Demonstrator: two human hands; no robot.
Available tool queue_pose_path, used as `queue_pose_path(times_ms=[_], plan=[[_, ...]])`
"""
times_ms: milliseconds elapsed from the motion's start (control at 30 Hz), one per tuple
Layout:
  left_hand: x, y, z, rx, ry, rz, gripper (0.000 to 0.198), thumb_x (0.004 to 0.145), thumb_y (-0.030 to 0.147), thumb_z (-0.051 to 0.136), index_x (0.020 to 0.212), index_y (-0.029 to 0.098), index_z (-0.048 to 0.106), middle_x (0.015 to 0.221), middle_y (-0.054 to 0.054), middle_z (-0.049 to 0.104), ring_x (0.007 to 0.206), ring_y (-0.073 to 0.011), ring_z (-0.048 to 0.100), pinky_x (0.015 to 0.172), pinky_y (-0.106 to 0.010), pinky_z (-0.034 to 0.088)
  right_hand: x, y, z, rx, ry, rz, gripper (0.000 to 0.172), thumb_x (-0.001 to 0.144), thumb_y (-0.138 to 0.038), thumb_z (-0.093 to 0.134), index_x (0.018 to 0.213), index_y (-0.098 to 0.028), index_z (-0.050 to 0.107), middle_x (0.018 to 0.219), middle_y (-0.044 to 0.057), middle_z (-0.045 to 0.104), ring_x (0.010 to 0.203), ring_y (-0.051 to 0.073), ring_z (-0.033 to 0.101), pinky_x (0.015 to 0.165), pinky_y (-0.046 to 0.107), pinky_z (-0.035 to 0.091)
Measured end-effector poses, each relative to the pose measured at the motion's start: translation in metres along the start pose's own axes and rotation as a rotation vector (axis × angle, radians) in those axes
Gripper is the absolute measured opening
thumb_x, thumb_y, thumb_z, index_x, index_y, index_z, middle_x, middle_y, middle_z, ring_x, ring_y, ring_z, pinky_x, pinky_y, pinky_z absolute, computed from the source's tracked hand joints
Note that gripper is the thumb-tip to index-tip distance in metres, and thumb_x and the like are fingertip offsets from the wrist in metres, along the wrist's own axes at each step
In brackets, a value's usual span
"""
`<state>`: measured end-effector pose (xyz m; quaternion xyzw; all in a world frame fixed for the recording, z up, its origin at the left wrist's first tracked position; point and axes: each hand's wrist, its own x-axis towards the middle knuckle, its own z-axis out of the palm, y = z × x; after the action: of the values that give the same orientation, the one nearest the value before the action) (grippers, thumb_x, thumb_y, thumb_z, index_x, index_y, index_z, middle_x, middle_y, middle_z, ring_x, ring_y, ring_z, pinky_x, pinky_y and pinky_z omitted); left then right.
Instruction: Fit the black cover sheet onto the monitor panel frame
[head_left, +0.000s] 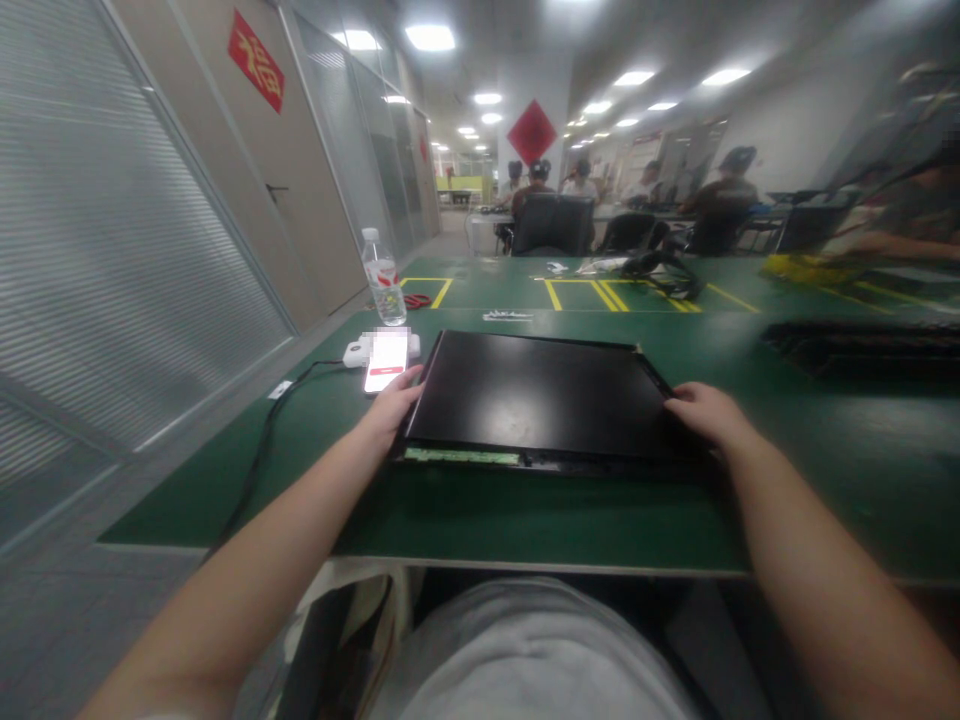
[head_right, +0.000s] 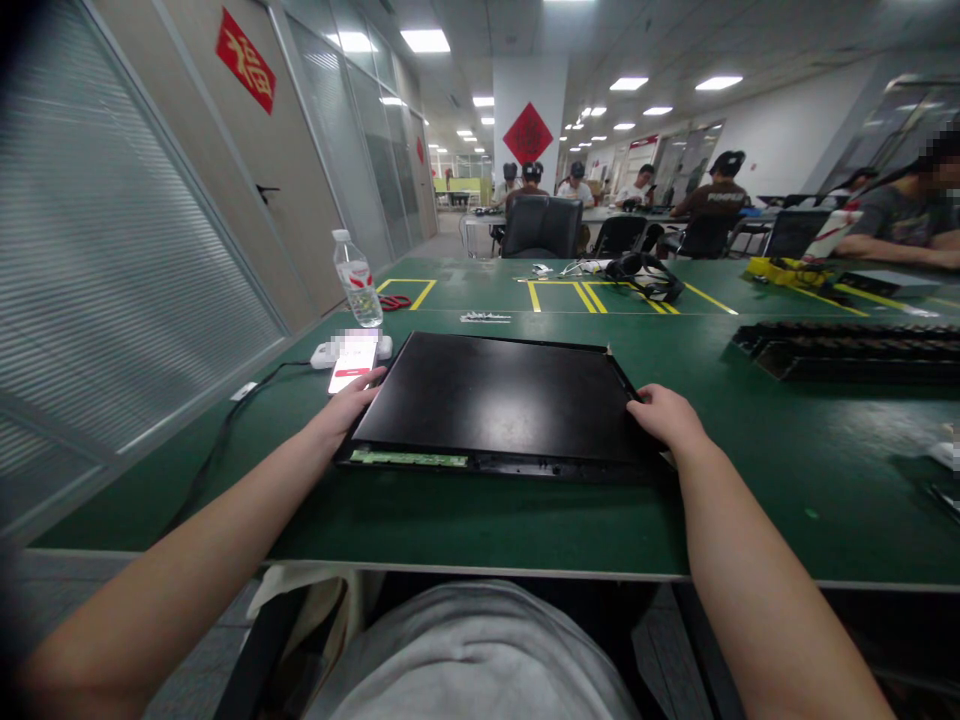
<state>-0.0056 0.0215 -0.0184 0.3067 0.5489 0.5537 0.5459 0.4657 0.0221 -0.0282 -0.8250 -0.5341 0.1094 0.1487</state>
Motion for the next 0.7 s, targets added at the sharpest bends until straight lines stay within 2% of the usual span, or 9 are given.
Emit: queue_pose_path(times_ms=[67,133,267,367,700], plan=[[0.0003,-0.0007,-0.0015,0.002,-0.024,0.014,0.085,0.070,0.014,0.091,0.147,0.020,0.056,0.083,-0.005,0.079,0.051,-0.0168,0.069,0.052,-0.028,0.059,0.0000,0.0000,-0.0001,0.008,-0.003,-0.005,0.041,0.087,-0.030,0.064,0.123,-0.013,0.074,0.116,0.016,0.075,0.107,0.032,0.071,0.086,0.038,0.055],[0.0000,-0.0008,-0.0017,-0.004,-0.048,0.011,0.076,0.072,0.014,0.089,0.142,0.019,0.061,0.081,-0.005,0.079,0.052,-0.0169,0.070,0.053,-0.028,0.059,0.0000,0.0001,-0.0001,0.013,-0.009,-0.006,0.042,0.088,-0.030,0.063,0.124,-0.012,0.074,0.117,0.016,0.075,0.107,0.033,0.071,0.087,0.039,0.055],[-0.0033,0.0000,0.0016,-0.002,-0.022,0.006,0.044,0.073,0.018,0.089,0.115,0.014,0.075,0.077,-0.006,0.079,0.057,-0.0174,0.072,0.056,-0.027,0.059,-0.0012,-0.0013,-0.0014,0.004,-0.021,-0.003,0.044,0.088,-0.030,0.062,0.127,-0.012,0.072,0.120,0.016,0.074,0.111,0.033,0.070,0.089,0.039,0.054],[-0.0063,-0.0002,0.0037,0.043,0.000,0.028,0.034,0.069,0.022,0.091,0.099,0.014,0.079,0.073,-0.006,0.078,0.057,-0.0178,0.071,0.056,-0.027,0.058,-0.0020,-0.0028,-0.0028,-0.002,-0.030,0.002,0.045,0.089,-0.031,0.062,0.128,-0.011,0.072,0.122,0.016,0.074,0.112,0.033,0.069,0.090,0.038,0.054],[-0.0067,-0.0024,0.0001,0.095,0.002,0.136,0.029,0.057,0.021,0.090,0.084,0.014,0.081,0.069,-0.006,0.077,0.059,-0.0180,0.069,0.058,-0.027,0.055,0.0014,0.0025,0.0020,0.003,-0.026,-0.009,0.044,0.089,-0.031,0.061,0.127,-0.012,0.072,0.121,0.015,0.074,0.114,0.033,0.069,0.092,0.039,0.054]])
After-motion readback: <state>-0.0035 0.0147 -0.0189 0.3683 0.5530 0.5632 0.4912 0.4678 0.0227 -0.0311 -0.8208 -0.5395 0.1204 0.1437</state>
